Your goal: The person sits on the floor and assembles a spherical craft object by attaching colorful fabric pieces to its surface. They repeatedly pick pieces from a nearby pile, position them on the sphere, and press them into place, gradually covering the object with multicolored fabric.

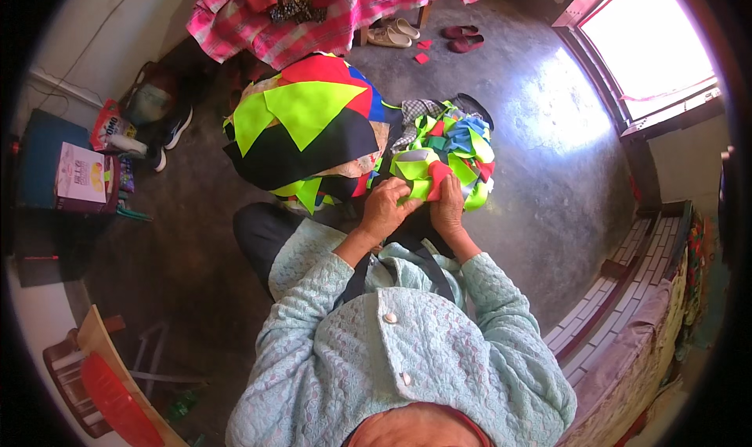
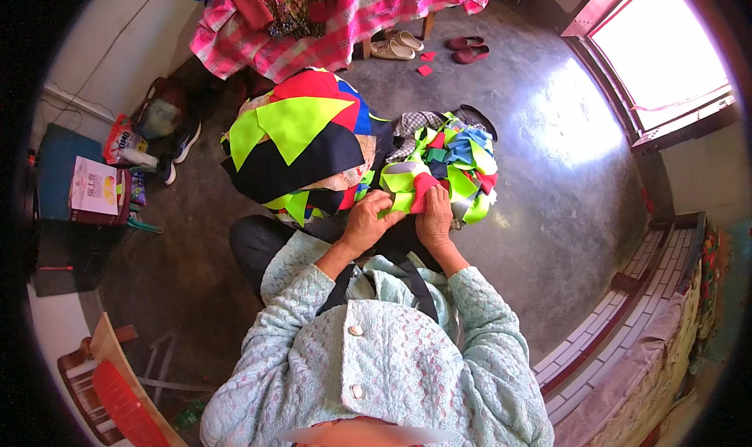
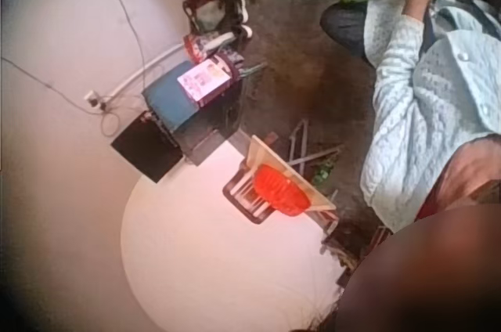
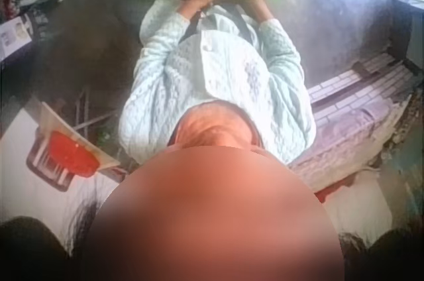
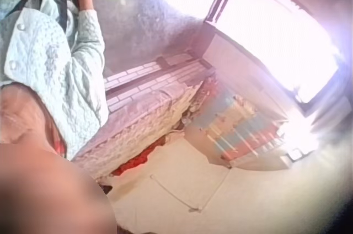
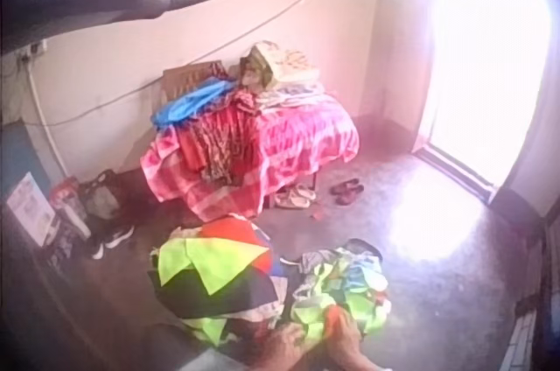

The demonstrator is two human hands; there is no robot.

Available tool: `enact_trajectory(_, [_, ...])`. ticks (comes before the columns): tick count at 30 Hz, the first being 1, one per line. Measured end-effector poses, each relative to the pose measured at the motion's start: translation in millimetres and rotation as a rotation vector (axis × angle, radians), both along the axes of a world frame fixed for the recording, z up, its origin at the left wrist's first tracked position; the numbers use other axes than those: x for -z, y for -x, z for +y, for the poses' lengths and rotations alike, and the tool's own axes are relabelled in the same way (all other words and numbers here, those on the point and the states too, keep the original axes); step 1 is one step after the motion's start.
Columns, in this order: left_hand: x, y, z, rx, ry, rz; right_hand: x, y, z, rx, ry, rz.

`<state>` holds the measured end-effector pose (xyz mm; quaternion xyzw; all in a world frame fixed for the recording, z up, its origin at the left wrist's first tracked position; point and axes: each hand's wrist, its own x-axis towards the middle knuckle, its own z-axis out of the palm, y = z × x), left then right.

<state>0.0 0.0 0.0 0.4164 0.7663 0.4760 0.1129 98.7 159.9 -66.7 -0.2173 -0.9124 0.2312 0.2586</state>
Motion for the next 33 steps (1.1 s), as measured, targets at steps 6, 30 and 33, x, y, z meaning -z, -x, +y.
enact_trajectory(6, [3,14,-13,0.001,-0.237,-0.622,-15,-2,-7,-0.035,-0.03,0.004])
enact_trajectory(30, [-103,176,-58,-0.066,-0.358,-0.351,-33,3,-9,-0.071,0.03,0.004])
enact_trajectory(33, [-114,218,-62,-0.037,-0.435,-0.376,-29,2,-7,-0.058,0.028,-0.003])
